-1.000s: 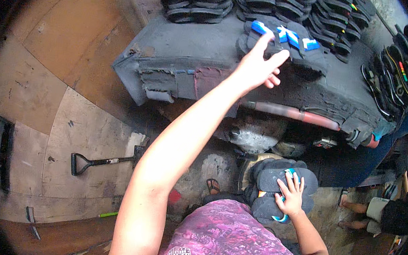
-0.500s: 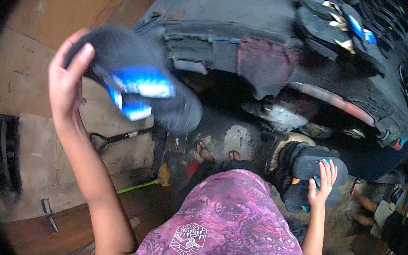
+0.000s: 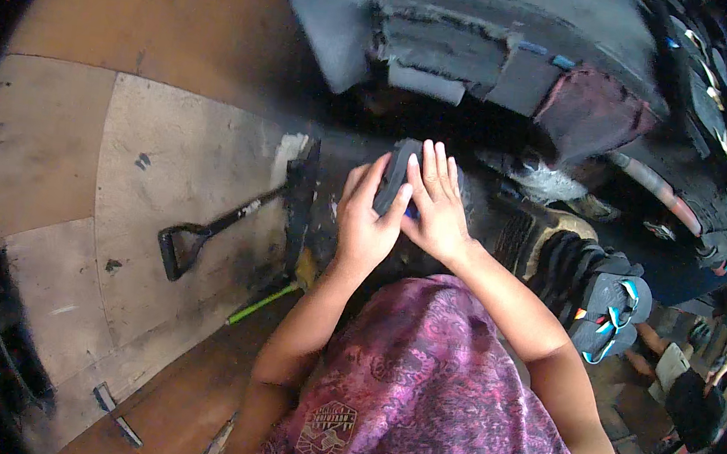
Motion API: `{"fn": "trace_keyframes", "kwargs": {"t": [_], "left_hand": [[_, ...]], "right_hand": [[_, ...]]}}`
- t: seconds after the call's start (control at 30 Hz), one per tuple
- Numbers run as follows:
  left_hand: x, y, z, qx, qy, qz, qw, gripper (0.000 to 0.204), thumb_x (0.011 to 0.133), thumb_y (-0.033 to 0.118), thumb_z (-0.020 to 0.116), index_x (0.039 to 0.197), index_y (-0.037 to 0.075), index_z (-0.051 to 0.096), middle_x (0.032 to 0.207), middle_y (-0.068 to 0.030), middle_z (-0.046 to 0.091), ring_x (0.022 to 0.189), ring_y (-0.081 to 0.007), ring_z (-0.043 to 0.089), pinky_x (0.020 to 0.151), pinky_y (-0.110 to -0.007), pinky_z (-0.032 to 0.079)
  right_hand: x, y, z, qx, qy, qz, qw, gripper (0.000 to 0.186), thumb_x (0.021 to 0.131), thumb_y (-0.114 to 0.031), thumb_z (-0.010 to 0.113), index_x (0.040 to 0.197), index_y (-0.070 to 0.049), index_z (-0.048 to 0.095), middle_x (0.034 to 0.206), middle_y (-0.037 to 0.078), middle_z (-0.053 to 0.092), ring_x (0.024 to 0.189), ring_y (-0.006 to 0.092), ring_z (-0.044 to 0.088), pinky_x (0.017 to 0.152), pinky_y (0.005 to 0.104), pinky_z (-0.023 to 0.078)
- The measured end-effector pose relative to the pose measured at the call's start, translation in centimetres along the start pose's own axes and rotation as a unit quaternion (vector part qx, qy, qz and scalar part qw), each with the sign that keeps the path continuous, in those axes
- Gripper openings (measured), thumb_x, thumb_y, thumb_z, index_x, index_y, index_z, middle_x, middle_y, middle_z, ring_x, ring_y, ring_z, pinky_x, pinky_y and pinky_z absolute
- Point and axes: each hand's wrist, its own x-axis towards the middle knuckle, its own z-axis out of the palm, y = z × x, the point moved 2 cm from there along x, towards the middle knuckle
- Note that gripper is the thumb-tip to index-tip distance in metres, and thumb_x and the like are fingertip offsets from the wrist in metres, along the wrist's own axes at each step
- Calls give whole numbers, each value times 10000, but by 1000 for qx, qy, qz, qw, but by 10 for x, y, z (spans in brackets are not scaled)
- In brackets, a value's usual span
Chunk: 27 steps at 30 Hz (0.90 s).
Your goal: The person repeatedly picks up a black flip-flop and presses a blue-and-white insole into the footbed, adjusting and seating it by hand. The person turns the sandal over to inspect the sole and continues pressing the insole into place.
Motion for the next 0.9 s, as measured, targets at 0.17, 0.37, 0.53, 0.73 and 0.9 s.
{"fn": "trace_keyframes", "kwargs": {"t": [0.17,0.37,0.53,0.73,0.9], "left_hand": [[17,-23,16,8,25,48,998,474,884,153,722,1292,-36,575,1243,-235,614,1163,-373,611,999,-422,483],[49,-29,29,37,19,51,998,505,860,179,759,1272,-47,573,1209,-240,647,1113,-348,654,952,-402,507],[69,-24,28,71,12,74,995,395,865,204,747,1188,2,643,1074,-209,694,983,-372,694,866,-417,542],[93,-22,34,139,-70,19,988,350,882,233,712,1146,9,662,1046,-223,698,969,-391,687,829,-420,539],[101,-27,45,95,-117,-59,987,283,884,207,689,1090,15,660,990,-252,687,948,-434,664,801,-476,533]], "right_hand": [[16,10,36,13,93,0,996,731,812,-130,685,1450,69,388,1584,280,259,1472,494,215,1173,630,194],[37,25,52,116,101,99,983,597,902,-118,588,1427,101,405,1564,299,285,1443,534,244,1173,599,232],[45,31,43,78,122,66,987,626,864,-64,636,1436,71,421,1552,287,324,1437,521,269,1139,579,318],[49,39,44,82,116,76,987,760,782,-29,707,1474,12,396,1557,257,320,1398,493,338,1081,510,439],[47,52,33,93,41,109,989,799,756,-79,763,1469,-14,410,1563,243,316,1412,494,309,1084,489,445]]}}
